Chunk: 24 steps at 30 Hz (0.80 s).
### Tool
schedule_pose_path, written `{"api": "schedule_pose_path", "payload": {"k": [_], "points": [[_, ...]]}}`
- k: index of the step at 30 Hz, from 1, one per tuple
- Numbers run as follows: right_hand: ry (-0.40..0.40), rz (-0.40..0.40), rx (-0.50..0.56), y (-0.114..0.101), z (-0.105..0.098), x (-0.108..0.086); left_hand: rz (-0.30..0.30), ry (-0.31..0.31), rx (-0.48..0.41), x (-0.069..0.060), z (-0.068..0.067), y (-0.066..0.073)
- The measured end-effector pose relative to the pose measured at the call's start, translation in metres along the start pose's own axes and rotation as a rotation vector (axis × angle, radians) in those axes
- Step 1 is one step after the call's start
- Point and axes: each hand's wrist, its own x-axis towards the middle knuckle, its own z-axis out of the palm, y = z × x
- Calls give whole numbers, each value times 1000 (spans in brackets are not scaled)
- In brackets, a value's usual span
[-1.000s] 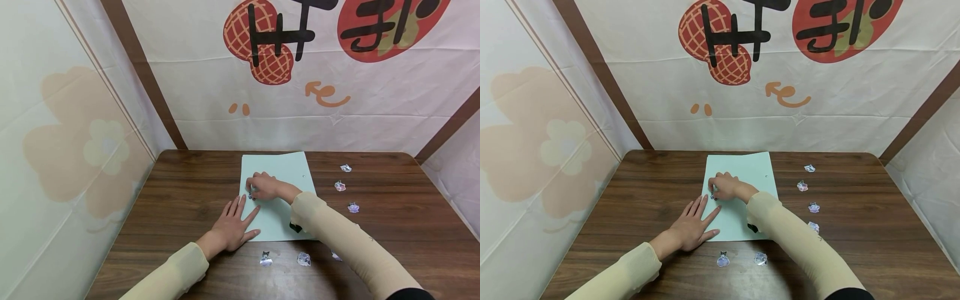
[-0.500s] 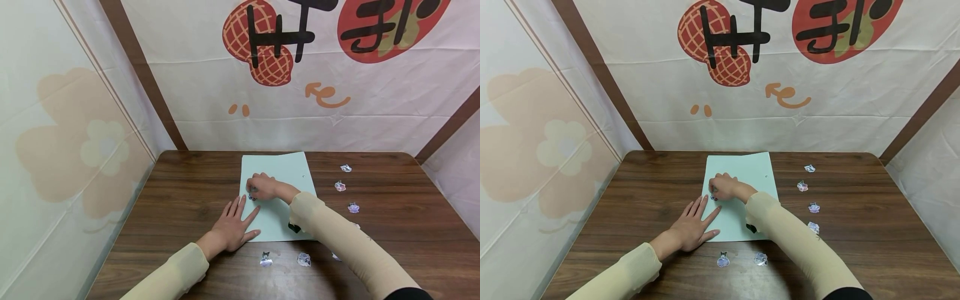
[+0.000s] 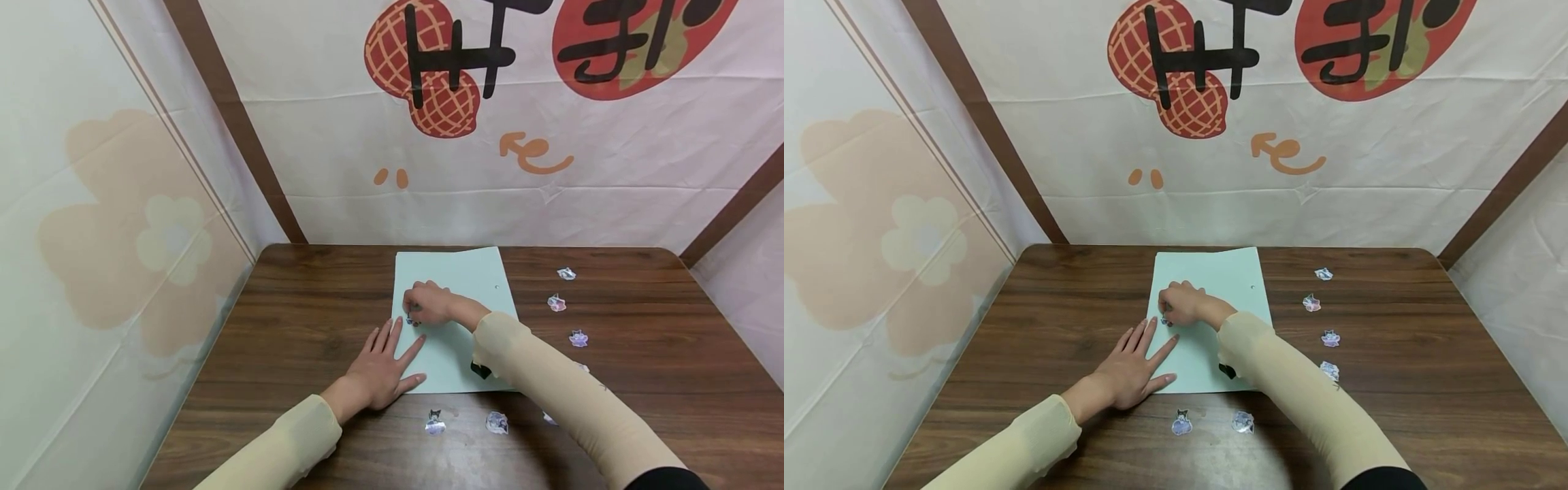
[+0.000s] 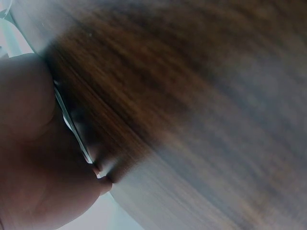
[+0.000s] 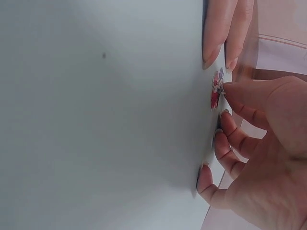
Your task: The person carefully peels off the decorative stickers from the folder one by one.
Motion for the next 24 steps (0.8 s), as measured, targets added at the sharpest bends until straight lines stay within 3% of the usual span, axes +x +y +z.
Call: {"api": "schedule_pose_path", "payload": {"k": [10, 17, 24], "points": [[9, -31, 23, 2, -1, 0, -4, 0, -13, -3, -7, 3], [19, -69, 28, 3, -3, -2, -6, 4, -14, 0, 0, 1], [19, -111, 61, 5, -4, -2, -6, 4, 1, 0, -1, 1]]}}
